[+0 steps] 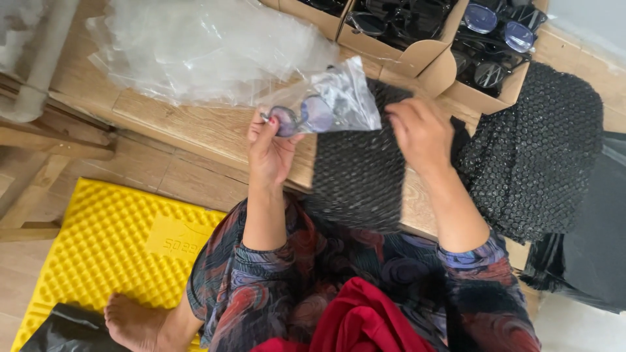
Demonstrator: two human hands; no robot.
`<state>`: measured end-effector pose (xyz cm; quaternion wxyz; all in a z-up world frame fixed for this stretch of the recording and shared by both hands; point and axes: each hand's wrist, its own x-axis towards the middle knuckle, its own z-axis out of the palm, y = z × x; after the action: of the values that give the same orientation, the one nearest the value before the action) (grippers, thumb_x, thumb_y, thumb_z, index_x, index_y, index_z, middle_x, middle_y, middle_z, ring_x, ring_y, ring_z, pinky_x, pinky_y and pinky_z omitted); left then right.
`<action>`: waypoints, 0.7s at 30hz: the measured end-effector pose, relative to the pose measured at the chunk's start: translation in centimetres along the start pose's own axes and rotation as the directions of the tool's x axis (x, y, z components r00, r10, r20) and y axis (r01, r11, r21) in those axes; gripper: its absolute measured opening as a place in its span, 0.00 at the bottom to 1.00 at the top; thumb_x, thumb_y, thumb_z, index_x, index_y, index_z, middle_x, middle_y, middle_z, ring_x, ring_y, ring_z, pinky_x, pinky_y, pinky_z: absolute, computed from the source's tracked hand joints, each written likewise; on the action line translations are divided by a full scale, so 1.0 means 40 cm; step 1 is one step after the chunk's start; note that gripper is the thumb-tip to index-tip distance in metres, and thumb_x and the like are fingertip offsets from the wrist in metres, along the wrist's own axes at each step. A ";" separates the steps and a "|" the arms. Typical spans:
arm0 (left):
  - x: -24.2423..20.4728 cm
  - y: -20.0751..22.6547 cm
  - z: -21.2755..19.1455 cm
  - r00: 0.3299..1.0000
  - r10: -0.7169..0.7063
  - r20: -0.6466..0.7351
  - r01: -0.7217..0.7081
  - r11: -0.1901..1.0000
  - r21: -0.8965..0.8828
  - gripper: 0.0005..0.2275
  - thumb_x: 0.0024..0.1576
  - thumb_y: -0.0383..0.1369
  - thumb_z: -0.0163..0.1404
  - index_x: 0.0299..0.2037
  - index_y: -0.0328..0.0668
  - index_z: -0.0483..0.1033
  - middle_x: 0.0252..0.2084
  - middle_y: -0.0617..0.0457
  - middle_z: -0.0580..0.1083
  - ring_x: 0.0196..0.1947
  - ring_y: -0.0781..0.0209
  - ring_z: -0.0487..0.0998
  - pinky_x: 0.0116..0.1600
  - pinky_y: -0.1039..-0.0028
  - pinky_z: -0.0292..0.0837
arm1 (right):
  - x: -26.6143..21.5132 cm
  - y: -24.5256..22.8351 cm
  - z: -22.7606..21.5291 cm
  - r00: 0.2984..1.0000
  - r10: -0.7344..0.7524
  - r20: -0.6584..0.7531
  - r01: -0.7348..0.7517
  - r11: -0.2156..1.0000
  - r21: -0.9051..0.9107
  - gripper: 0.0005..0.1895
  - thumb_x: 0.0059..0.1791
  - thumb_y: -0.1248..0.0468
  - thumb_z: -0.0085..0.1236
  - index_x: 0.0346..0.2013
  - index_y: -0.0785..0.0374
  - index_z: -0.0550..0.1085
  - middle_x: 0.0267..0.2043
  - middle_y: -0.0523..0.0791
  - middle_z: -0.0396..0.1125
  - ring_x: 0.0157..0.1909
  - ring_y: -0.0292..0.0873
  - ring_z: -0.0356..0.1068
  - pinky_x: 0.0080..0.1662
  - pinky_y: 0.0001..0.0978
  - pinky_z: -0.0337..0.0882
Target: The person cleans sunglasses with a cloth, places them in individual plastic sleeves, and then inserts the sleeved glasses into black padded envelopes, which they then seal.
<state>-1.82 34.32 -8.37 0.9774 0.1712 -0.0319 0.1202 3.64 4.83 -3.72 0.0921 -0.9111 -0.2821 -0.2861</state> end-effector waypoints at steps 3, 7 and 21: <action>-0.009 -0.005 0.010 0.999 -0.028 0.022 0.027 0.999 0.044 0.04 0.61 0.26 0.52 0.42 0.42 0.70 0.41 0.43 0.81 0.42 0.49 0.84 0.44 0.59 0.87 | 0.016 0.045 0.006 0.963 -0.078 -0.258 0.071 0.997 -0.038 0.04 0.56 0.62 0.63 0.44 0.52 0.82 0.42 0.40 0.70 0.41 0.42 0.71 0.44 0.32 0.73; -0.025 -0.036 0.024 1.000 0.003 0.017 -0.010 0.896 0.443 0.08 0.58 0.23 0.55 0.46 0.45 0.74 0.41 0.58 0.77 0.44 0.67 0.81 0.50 0.73 0.82 | 0.070 0.057 -0.022 0.885 -0.078 -0.460 0.004 0.987 -0.160 0.06 0.58 0.59 0.61 0.42 0.53 0.84 0.42 0.38 0.69 0.40 0.39 0.73 0.42 0.28 0.75; -0.070 -0.033 0.200 0.998 -0.029 0.062 -0.020 0.739 0.674 0.04 0.59 0.23 0.56 0.38 0.41 0.74 0.32 0.59 0.72 0.36 0.75 0.74 0.45 0.80 0.76 | -0.029 0.080 -0.085 0.845 0.396 0.360 -0.482 0.271 0.833 0.28 0.56 0.44 0.49 0.50 0.67 0.77 0.39 0.48 0.71 0.37 0.38 0.73 0.38 0.28 0.77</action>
<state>-4.39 29.74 -1.59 0.8480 0.5169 -0.0192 0.1153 3.09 0.55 -1.62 0.6302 -0.7653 -0.1306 -0.0142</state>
